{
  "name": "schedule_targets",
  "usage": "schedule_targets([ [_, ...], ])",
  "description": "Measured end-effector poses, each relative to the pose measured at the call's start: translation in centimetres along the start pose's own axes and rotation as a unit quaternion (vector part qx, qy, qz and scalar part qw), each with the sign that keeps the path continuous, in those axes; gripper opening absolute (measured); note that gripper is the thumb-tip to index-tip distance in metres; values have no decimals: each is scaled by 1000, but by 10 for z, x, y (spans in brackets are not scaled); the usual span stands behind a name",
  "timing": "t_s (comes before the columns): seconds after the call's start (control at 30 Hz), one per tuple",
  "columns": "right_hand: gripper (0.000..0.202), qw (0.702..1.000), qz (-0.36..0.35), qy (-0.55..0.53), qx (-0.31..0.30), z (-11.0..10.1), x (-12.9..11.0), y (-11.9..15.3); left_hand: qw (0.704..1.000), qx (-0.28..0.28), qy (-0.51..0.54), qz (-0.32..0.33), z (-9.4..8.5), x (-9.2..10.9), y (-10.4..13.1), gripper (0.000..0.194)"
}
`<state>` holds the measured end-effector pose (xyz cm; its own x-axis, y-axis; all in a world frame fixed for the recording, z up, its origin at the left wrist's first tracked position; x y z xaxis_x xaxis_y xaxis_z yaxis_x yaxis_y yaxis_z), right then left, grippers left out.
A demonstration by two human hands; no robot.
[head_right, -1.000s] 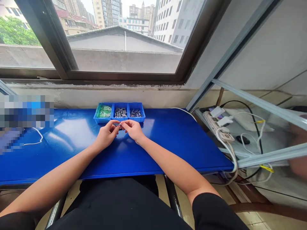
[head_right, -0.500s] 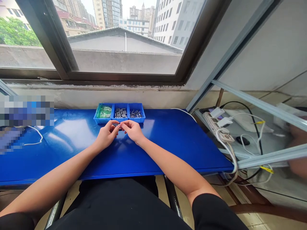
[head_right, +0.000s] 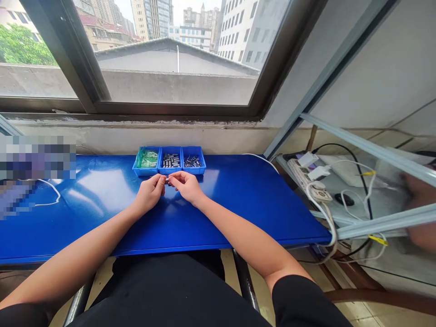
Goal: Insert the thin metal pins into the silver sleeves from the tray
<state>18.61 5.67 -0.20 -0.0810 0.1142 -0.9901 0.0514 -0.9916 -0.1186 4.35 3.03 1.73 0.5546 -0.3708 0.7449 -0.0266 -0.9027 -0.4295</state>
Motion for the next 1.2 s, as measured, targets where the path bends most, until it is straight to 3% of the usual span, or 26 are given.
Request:
schedule_targets([
  [0.13,41,1000,11,-21,16,-2,2,-2,999,-14,38,-8,3,0,2,29],
  [0.5,39,1000,-15,12,-6,-1,-3,0,1000,-11,-12,8,1,0,0,34],
  [0.93,41,1000,-3,-4,16,-3,3,-4,1000,-10,15,10,3,-2,1,26],
  [1.2,39,1000,-18,1,-1,-1,2,-1,1000,10,-3,8,0,-1,0,39],
])
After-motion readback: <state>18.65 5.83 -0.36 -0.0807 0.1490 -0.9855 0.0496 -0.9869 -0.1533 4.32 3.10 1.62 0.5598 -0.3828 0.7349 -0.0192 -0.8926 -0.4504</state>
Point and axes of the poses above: each hand's wrist, its own y-axis away from the middle knuckle, its own z-axis out of the palm, x = y × z, the point moved 4 cm from there along -y, towards the middle knuckle, and after that the axes turned 9 degrees about x, right-handed, at the moved point
